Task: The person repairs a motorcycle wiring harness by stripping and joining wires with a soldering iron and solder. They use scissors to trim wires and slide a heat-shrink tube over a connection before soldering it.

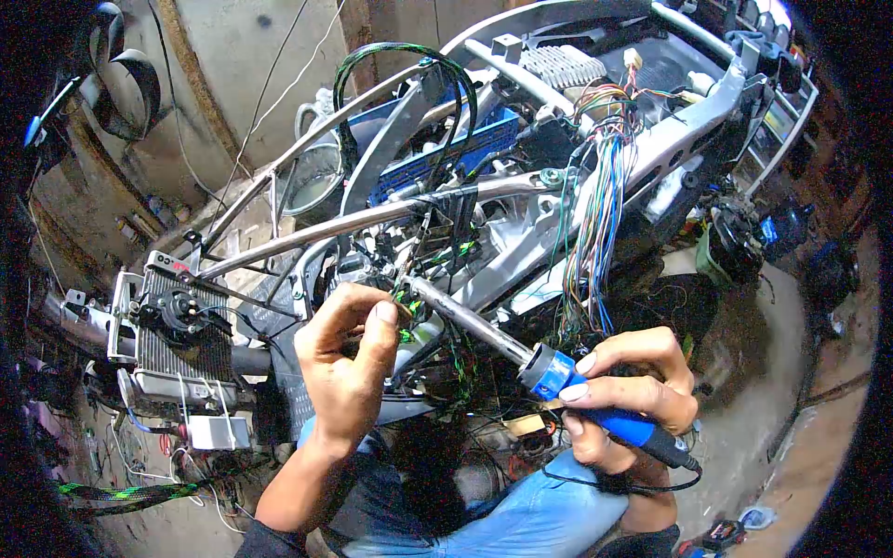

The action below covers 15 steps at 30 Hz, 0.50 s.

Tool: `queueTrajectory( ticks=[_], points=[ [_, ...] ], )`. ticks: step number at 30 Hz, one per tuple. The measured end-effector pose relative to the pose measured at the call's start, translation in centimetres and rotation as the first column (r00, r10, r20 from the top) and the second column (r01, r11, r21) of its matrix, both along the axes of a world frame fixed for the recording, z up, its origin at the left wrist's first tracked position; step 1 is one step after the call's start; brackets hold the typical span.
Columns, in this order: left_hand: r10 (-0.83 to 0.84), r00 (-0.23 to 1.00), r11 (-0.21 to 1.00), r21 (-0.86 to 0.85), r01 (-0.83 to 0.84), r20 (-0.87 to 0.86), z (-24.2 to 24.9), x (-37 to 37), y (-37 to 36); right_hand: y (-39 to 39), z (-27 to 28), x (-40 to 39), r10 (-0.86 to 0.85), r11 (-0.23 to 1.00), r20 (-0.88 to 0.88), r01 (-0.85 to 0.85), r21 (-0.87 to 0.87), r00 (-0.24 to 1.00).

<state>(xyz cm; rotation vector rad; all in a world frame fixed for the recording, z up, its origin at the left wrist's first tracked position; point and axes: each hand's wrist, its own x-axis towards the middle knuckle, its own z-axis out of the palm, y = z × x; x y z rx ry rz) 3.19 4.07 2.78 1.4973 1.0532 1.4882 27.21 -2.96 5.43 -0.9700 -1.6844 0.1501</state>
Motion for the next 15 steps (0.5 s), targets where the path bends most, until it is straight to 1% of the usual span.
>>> queueTrajectory(
  ticks=[4,7,12,15],
  points=[
    [-0.003,1.0,1.0,-0.023,0.004,0.021,-0.09,0.0,-0.02,0.06,0.23,-0.12,-0.009,1.0,-0.013,0.009,0.0,1.0],
    [-0.017,1.0,0.998,-0.052,0.017,-0.001,0.11,-0.16,-0.14,0.08,0.26,-0.11,0.004,1.0,-0.004,-0.004,-0.001,1.0],
    [-0.005,1.0,1.0,-0.018,0.006,0.017,-0.08,-0.01,-0.03,-0.12,0.31,-0.2,-0.016,1.0,-0.012,0.016,-0.021,1.0],
    [-0.004,1.0,1.0,-0.022,0.004,0.015,-0.07,-0.03,-0.01,0.07,0.15,-0.01,0.005,1.0,-0.009,-0.005,-0.007,1.0]
  ],
)
